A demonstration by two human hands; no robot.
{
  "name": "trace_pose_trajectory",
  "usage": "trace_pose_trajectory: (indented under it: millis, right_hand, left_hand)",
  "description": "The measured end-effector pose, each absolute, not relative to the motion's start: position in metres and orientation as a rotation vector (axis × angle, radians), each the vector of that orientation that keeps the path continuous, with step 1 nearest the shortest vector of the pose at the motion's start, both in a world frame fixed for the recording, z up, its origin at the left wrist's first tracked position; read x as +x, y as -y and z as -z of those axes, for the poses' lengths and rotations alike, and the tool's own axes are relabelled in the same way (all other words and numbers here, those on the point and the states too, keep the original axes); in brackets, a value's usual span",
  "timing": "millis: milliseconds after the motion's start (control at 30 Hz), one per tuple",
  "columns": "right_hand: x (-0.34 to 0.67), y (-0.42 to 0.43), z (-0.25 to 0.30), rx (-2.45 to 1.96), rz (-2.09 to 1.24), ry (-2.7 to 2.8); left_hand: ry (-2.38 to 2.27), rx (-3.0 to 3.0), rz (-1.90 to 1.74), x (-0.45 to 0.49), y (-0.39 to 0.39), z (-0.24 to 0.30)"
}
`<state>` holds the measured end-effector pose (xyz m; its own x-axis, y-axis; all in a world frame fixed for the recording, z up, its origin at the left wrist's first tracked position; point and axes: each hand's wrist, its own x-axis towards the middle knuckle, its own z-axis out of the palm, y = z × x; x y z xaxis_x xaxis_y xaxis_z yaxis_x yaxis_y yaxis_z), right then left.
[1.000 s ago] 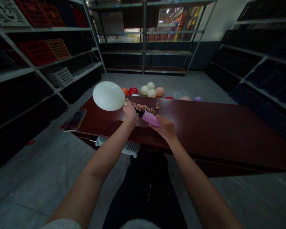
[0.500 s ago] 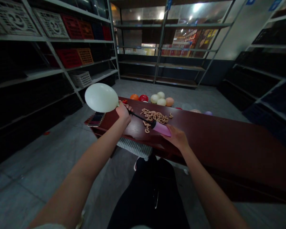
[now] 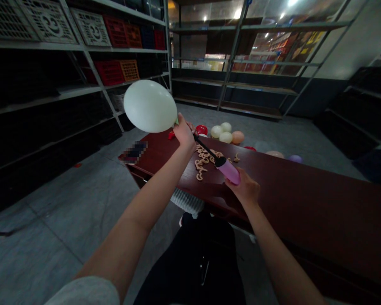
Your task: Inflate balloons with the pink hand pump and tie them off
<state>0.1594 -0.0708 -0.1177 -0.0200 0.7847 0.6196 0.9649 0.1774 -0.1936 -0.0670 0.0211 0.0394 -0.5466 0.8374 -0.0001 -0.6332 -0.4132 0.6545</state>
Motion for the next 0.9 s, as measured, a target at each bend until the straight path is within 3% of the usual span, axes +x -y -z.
trace_pose_trajectory:
  millis: [433, 900]
  right_hand:
    - [0.160, 0.064, 0.120, -1.631, 0.397, 1.826]
    - [0.156, 0.073, 0.120, -1.485, 0.398, 2.072]
  left_hand:
    - [-0.823, 0.373, -1.855, 0.024, -0.008, 0.025]
    - [-0.856, 0.301, -1.843, -0.033, 0.015, 0.021]
